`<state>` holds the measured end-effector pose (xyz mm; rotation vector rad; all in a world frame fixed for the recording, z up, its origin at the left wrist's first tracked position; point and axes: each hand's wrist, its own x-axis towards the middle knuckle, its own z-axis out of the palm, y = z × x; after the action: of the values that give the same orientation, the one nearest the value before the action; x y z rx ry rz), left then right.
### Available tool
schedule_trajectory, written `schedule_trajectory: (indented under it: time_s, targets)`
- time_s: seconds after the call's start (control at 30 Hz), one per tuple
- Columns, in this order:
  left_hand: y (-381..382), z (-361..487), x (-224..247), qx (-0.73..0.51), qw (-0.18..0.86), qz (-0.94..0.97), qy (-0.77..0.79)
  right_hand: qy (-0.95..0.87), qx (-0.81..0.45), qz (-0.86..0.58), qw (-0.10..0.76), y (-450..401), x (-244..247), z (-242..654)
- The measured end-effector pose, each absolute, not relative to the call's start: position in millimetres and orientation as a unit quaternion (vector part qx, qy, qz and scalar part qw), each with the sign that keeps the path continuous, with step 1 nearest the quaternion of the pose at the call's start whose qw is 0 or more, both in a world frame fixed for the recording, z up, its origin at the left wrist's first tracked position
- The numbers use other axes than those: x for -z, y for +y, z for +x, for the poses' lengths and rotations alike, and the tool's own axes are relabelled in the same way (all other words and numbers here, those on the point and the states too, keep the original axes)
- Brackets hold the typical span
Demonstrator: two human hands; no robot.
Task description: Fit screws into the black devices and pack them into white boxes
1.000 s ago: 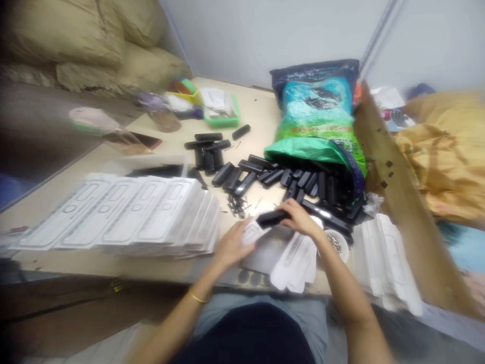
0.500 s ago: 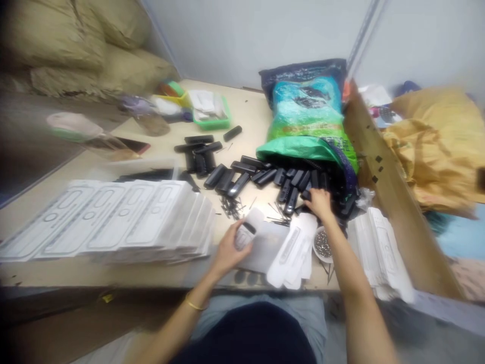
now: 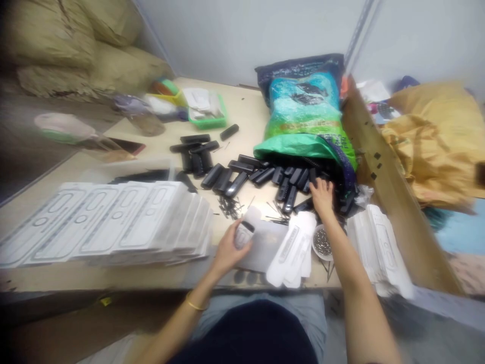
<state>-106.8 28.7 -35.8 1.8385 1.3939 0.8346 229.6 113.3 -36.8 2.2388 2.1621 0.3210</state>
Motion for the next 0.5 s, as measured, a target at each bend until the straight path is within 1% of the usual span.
schedule_trajectory:
  time_s: [0.1, 0.2, 0.37, 0.5]
  targets:
    - [29, -106, 36, -0.317, 0.346, 0.702, 0.535, 0.736, -0.051, 0.674, 0.030, 114, 42, 223]
    - [28, -103, 34, -0.313, 0.352, 0.705, 0.531, 0.731, -0.030, 0.681, 0.039, 126, 50, 219]
    - [24, -102, 34, -0.308, 0.351, 0.705, 0.534, 0.707, -0.010, 0.707, 0.032, 144, 59, 219]
    - [24, -103, 36, -0.302, 0.349, 0.707, 0.536, 0.728, 0.019, 0.685, 0.022, 138, 60, 220]
